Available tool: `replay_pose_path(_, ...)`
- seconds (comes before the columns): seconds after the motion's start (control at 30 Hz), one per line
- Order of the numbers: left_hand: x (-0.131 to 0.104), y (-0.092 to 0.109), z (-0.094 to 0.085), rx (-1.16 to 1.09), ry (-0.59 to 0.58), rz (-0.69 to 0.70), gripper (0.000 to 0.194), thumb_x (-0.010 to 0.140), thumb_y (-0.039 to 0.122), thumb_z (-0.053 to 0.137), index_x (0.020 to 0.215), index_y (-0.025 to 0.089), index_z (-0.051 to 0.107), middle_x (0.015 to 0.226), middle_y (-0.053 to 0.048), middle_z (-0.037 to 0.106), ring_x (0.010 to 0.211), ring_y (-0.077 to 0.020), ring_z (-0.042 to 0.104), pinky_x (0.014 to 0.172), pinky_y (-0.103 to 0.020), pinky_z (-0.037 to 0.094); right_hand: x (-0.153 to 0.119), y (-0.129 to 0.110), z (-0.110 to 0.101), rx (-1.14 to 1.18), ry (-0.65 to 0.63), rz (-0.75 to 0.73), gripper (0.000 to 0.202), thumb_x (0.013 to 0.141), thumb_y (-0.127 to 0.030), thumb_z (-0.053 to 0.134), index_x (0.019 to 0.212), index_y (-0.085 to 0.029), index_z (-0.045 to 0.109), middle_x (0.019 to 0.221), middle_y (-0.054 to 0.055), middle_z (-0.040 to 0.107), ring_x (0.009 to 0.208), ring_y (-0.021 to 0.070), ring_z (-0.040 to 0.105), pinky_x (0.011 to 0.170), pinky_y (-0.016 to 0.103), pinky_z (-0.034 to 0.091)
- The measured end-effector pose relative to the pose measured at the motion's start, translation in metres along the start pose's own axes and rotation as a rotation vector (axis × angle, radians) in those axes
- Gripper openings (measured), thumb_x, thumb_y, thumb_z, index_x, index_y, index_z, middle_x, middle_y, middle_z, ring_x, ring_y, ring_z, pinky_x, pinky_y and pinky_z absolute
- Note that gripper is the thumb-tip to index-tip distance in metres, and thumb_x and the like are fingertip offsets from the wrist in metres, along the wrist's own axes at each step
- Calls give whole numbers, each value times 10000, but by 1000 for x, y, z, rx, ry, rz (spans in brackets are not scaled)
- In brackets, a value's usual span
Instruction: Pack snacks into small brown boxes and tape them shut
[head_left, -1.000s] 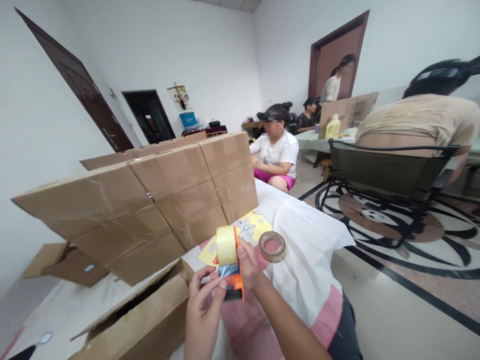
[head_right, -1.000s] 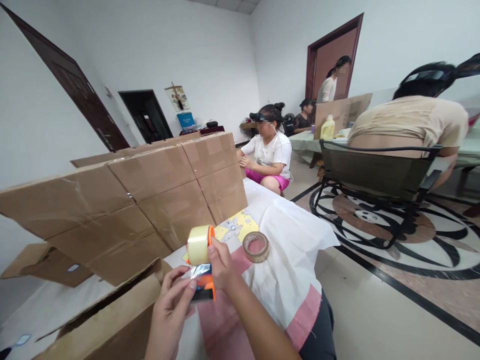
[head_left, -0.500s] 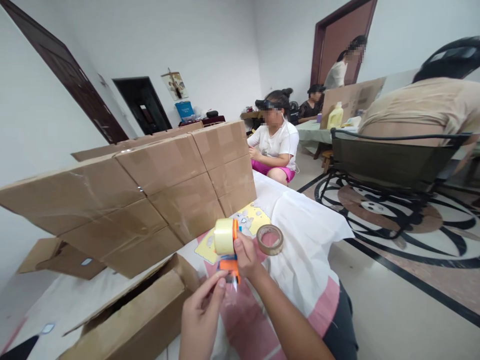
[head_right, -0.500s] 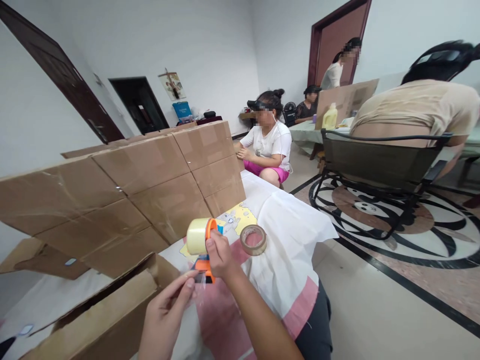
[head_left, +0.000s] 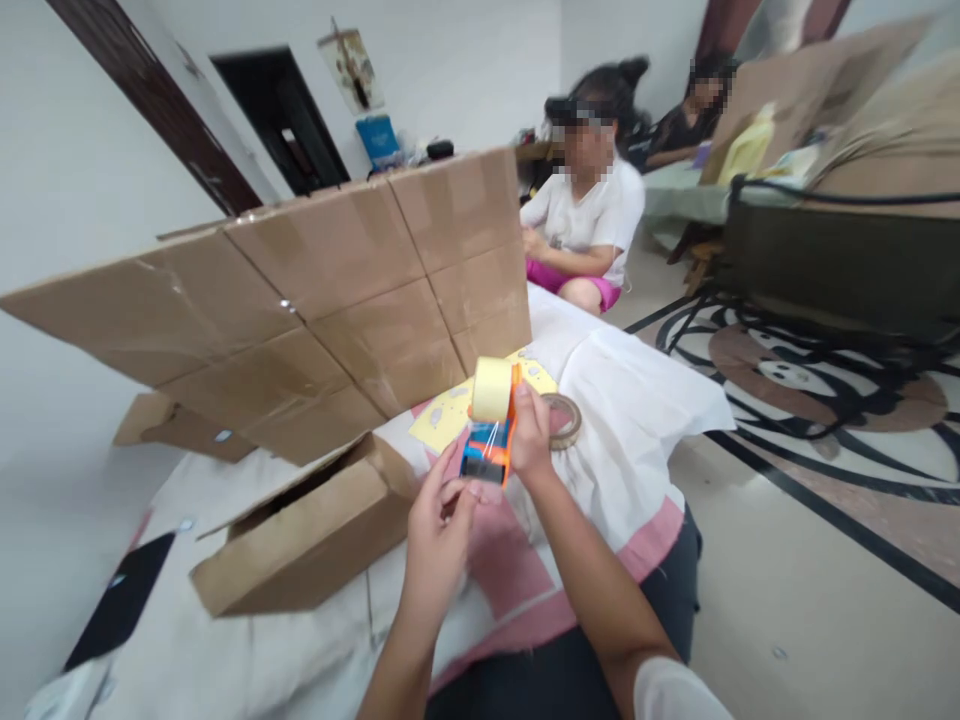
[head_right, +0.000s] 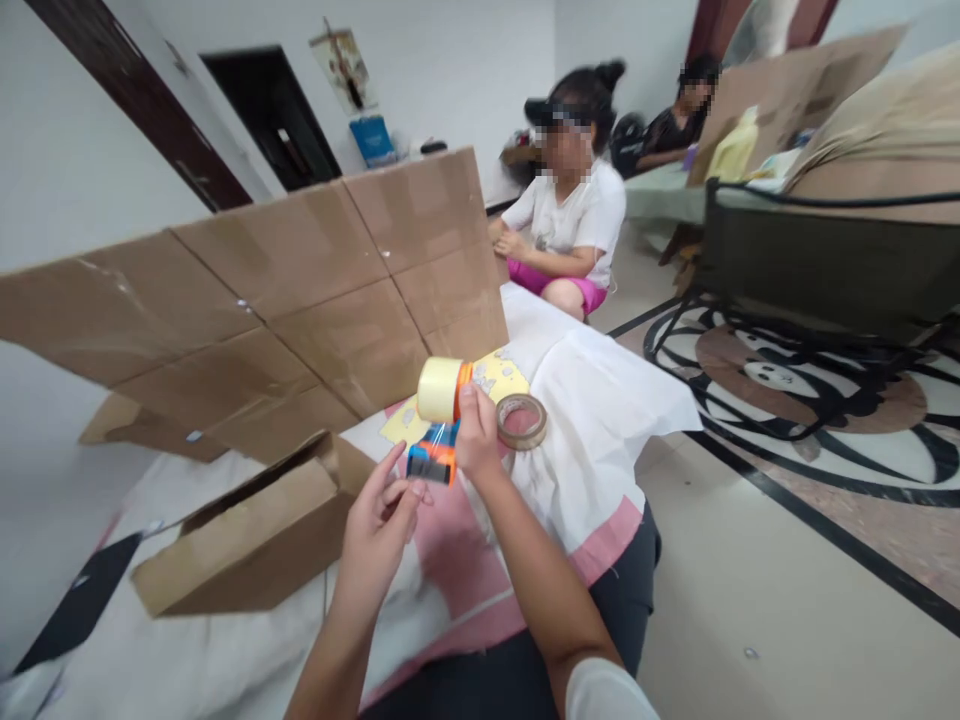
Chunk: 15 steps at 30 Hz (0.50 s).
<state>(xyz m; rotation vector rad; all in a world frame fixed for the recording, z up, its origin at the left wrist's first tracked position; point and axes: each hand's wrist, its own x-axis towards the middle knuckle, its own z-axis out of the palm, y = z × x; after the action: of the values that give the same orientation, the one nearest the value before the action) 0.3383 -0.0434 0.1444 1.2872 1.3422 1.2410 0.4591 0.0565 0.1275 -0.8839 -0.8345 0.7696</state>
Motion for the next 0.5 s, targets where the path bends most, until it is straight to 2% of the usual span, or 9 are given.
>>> replay_pose_path(0.1, -3, -1, 0, 12, -13, 18, 642, 901, 360, 640, 1496, 220, 446, 759, 10, 672, 611, -98, 522, 670, -230, 496, 4, -5, 1, 26, 20, -21, 429, 930, -585, 474, 839, -196, 628, 822, 31, 599, 846, 193, 569, 799, 317, 461)
replay_pose_path(0.2, -7, -1, 0, 16, 5, 13, 662, 901, 315, 642, 1513, 199, 420, 730, 28, 660, 577, -85, 490, 694, -233, 499, 6, -6, 3, 55, -23, -53, 409, 963, -540, 445, 761, -207, 573, 731, -5, 513, 719, 156, 506, 712, 284, 437)
replay_pose_path(0.33, -11, 1, 0, 40, 38, -5, 655, 906, 302, 635, 1508, 158, 422, 697, 30, 649, 647, -104, 559, 709, -227, 495, 5, -7, 5, 45, -14, -74, 394, 983, -506, 423, 751, -214, 549, 717, -11, 472, 727, 154, 493, 713, 275, 430)
replay_pose_path(0.5, -17, 4, -4, 85, 27, -29, 652, 914, 322, 633, 1513, 183, 417, 724, 24, 670, 696, -116, 590, 705, -223, 486, 2, -13, 4, 16, -26, -80, 385, 983, -493, 441, 732, -215, 528, 706, -13, 468, 725, 147, 482, 719, 269, 437)
